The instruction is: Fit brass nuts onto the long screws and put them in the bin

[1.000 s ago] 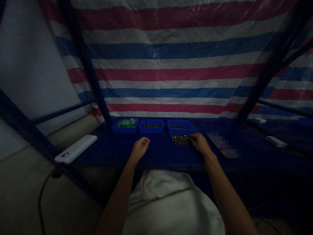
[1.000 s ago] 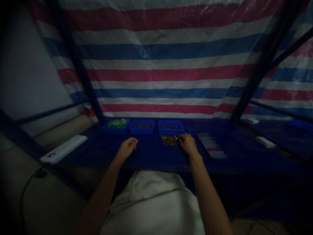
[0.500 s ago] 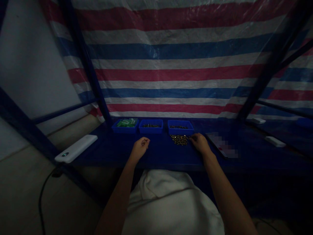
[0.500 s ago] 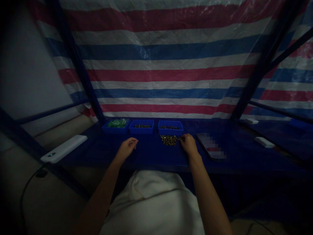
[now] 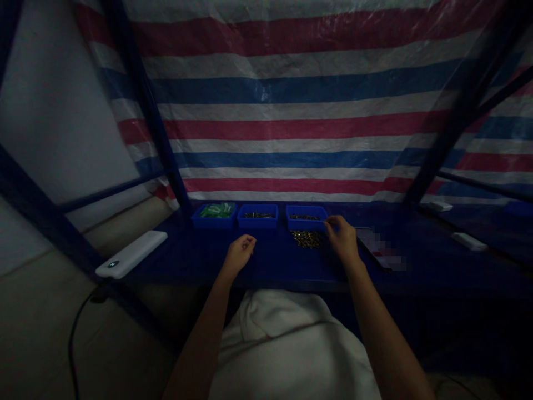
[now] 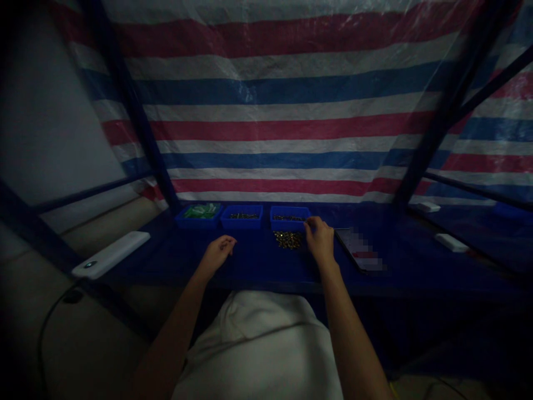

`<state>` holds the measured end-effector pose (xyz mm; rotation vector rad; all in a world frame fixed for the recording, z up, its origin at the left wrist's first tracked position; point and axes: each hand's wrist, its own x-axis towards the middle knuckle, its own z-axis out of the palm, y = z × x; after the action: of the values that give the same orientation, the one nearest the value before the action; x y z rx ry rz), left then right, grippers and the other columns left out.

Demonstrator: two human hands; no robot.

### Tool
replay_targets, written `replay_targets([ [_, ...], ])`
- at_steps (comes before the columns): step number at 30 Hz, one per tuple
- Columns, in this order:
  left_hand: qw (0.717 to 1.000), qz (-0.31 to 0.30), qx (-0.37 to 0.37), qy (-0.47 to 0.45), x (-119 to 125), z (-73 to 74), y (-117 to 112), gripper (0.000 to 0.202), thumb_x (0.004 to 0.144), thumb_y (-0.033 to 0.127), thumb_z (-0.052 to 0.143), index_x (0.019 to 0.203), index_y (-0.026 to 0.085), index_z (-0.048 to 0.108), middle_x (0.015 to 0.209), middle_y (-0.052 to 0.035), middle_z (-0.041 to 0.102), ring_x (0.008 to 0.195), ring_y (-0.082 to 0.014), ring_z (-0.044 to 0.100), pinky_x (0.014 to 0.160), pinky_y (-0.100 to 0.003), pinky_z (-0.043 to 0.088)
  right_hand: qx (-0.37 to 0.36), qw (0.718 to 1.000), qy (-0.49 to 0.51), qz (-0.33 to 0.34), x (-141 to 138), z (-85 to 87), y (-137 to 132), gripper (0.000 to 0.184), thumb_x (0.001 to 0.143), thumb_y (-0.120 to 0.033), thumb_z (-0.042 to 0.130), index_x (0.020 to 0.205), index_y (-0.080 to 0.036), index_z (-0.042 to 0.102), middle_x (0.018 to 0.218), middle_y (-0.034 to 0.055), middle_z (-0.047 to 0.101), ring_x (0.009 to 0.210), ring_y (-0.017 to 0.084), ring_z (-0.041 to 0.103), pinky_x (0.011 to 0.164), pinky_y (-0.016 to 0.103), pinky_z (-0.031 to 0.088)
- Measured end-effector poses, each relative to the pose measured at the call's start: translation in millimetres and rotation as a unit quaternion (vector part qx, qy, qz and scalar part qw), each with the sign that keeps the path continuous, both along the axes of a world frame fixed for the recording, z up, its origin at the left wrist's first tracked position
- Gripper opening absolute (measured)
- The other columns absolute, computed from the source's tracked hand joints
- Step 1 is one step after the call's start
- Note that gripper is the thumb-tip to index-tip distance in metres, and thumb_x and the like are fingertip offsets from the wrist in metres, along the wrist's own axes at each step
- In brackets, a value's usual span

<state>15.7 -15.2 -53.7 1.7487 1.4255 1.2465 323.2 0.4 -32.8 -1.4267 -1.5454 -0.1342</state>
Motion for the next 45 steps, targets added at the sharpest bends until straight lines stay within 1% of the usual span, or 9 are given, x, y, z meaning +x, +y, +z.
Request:
replay_targets([
  [6,1.0,-0.001,-0.002,-0.004,0.7,1.1,-0.8,0.023,0.073,0.038,0.05,0.078,0.016,0.058,0.053,0.0029,0.051,0.051,-0.0108,0.049,0.052,-0.021,0.036,0.066,0.99,-0.01,0.127,-30.0,21.2,-23.5,0.019,0.082,-0.035,0.052,0.092,-0.022,0.06,0.096,0.0051,0.067,0.089,0.02,0.061,0.085,0.037,0.042],
  [9,1.0,-0.002,0.003,-0.004,0.3,0.2,-0.2,0.023,0.073,0.037,0.05,0.077,0.016,0.058,0.052,0.0033,0.05,0.051,-0.0104,0.049,0.052,-0.021,0.036,0.044,0.984,0.02,0.17,-37.4,21.5,-26.2,0.02,0.079,-0.038,0.055,0.089,-0.022,0.061,0.093,0.0047,0.068,0.087,0.02,0.062,0.083,0.036,0.043],
  [11,1.0,-0.001,0.002,-0.002,0.1,-0.2,-0.1,0.022,0.073,0.037,0.05,0.077,0.016,0.058,0.052,0.0035,0.051,0.051,-0.0103,0.049,0.052,-0.021,0.036,0.001,0.977,0.105,0.185,-40.7,23.1,-25.5,0.025,0.076,-0.043,0.057,0.085,-0.021,0.061,0.087,0.0054,0.069,0.082,0.02,0.063,0.077,0.034,0.046],
  [15,1.0,0.0,-0.004,-0.001,0.0,-0.5,-0.4,0.023,0.073,0.038,0.05,0.077,0.017,0.059,0.053,0.0034,0.051,0.05,-0.0101,0.048,0.051,-0.021,0.034,-0.116,0.911,0.316,0.238,-43.3,31.8,-22.5,0.034,0.068,-0.051,0.062,0.077,-0.018,0.058,0.076,0.0062,0.069,0.068,0.02,0.064,0.062,0.03,0.048],
  [18,1.0,-0.006,-0.001,-0.002,-0.1,-0.8,-0.1,0.023,0.073,0.037,0.05,0.078,0.017,0.059,0.053,0.0034,0.051,0.05,-0.0098,0.048,0.051,-0.021,0.034,-0.17,0.873,0.362,0.28,-40.1,35.3,-20.6,0.034,0.066,-0.049,0.064,0.076,-0.017,0.058,0.076,0.0061,0.069,0.062,0.016,0.062,0.057,0.028,0.046],
  [22,1.0,-0.009,0.0,-0.005,-0.4,-2.2,1.3,0.022,0.073,0.037,0.05,0.078,0.016,0.058,0.053,0.0034,0.051,0.05,-0.0096,0.048,0.051,-0.021,0.034,-0.142,0.91,0.292,0.256,-33.5,32.1,-21.8,0.033,0.063,-0.045,0.067,0.078,-0.017,0.059,0.067,0.0028,0.065,0.057,0.014,0.058,0.055,0.026,0.044],
  [27,1.0,-0.006,0.007,0.008,-1.6,-4.1,2.7,0.023,0.074,0.036,0.049,0.079,0.016,0.058,0.053,0.0034,0.051,0.051,-0.0097,0.049,0.051,-0.021,0.034,-0.02,0.977,0.107,0.182,-30.8,28.8,-30.9,0.026,0.073,-0.042,0.059,0.084,-0.018,0.059,0.076,0.0037,0.065,0.068,0.016,0.059,0.065,0.029,0.046],
  [37,1.0,-0.002,0.002,0.008,-0.1,-1.5,1.6,0.022,0.073,0.035,0.049,0.078,0.016,0.058,0.054,0.0036,0.051,0.051,-0.0099,0.049,0.051,-0.021,0.035,0.08,0.971,0.147,0.169,-32.6,25.5,-30.9,0.023,0.078,-0.04,0.056,0.088,-0.019,0.057,0.086,0.0048,0.066,0.081,0.018,0.062,0.077,0.033,0.049],
  [45,1.0,-0.005,-0.002,-0.003,-0.6,-1.8,1.2,0.023,0.073,0.036,0.049,0.077,0.016,0.058,0.054,0.0034,0.051,0.052,-0.0104,0.05,0.052,-0.021,0.036,0.224,0.967,0.11,0.059,-27.4,59.9,-24.6,0.02,0.08,-0.035,0.054,0.089,-0.018,0.059,0.081,0.0035,0.062,0.073,0.015,0.057,0.072,0.031,0.046],
])
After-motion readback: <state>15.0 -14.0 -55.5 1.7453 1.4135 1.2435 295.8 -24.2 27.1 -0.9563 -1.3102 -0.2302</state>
